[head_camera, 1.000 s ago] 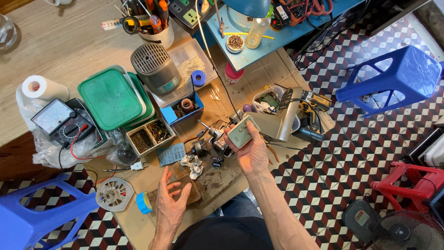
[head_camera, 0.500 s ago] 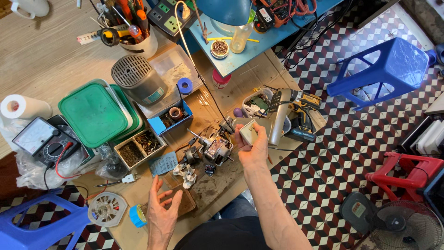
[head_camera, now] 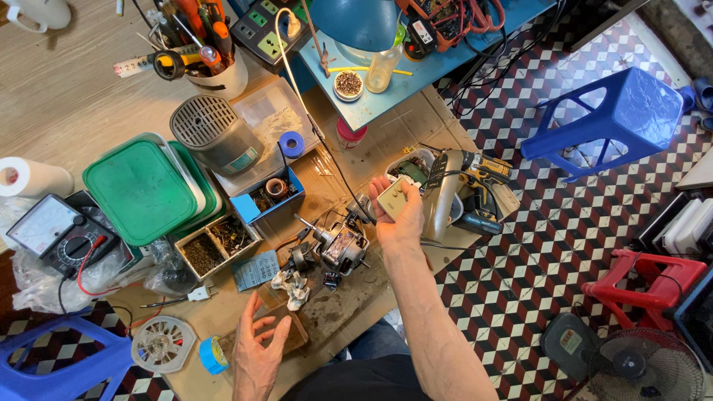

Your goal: The person disassembles a small electric motor, cleans internal components with a cloth, and uses a soldering iron to work on the motor's wiring. The person then reassembles the motor and tests it with a power tool.

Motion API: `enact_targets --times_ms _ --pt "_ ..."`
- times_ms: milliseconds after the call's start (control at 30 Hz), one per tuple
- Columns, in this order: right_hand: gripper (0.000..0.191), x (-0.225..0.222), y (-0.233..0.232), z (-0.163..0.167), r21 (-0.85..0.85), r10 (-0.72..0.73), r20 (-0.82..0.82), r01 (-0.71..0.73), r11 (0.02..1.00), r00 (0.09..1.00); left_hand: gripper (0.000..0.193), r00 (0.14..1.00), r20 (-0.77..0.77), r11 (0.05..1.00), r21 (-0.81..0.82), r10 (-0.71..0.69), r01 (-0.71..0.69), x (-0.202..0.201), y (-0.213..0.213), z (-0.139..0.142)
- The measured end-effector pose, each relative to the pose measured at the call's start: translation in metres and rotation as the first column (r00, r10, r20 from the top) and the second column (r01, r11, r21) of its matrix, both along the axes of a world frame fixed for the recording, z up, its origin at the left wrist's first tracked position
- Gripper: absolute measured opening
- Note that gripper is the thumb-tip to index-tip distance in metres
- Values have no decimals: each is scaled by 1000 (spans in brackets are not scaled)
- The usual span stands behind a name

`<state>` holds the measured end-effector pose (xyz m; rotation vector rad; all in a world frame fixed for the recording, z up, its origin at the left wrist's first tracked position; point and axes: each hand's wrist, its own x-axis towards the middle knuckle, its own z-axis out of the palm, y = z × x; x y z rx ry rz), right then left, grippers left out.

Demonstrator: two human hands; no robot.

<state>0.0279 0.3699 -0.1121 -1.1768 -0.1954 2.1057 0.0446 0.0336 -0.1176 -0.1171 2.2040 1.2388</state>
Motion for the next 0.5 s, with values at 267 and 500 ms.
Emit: enact_targets --times_ms 267,500 --pt "34 2 -17 19 57 102 138 -110 992 985 81 999 10 999 11 44 -45 5 -3 -5" --pt "26 40 104 121 -228 240 940 -969 -92 -244 69 995 16 995 -1 100 -100 9 -13 -9"
